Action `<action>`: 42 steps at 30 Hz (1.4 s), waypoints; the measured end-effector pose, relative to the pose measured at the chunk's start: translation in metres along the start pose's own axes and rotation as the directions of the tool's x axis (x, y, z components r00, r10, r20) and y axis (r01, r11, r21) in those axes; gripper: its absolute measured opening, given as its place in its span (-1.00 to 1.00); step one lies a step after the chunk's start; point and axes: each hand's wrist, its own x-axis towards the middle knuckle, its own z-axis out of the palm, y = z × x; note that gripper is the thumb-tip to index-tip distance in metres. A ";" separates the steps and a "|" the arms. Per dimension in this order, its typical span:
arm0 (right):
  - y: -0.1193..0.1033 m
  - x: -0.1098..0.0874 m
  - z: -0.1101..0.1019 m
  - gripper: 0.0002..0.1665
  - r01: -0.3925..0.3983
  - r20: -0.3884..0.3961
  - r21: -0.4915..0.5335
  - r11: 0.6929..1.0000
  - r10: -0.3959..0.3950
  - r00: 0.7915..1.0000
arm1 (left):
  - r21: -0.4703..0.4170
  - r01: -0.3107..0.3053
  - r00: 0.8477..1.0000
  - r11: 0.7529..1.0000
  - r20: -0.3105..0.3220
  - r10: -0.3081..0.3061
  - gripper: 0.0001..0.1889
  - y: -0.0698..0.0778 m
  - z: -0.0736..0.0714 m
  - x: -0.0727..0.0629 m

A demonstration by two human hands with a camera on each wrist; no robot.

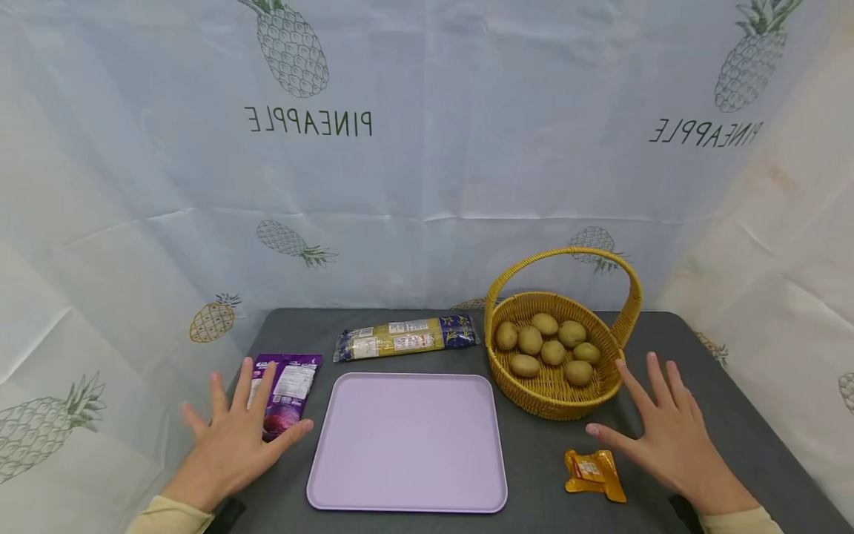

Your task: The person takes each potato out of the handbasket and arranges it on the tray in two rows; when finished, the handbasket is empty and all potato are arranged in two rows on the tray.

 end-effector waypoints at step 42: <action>-0.060 0.183 0.006 -0.28 0.091 0.308 0.282 0.955 -0.180 0.934 | -0.420 0.208 0.936 0.883 0.348 -0.055 -0.36 0.040 0.033 0.058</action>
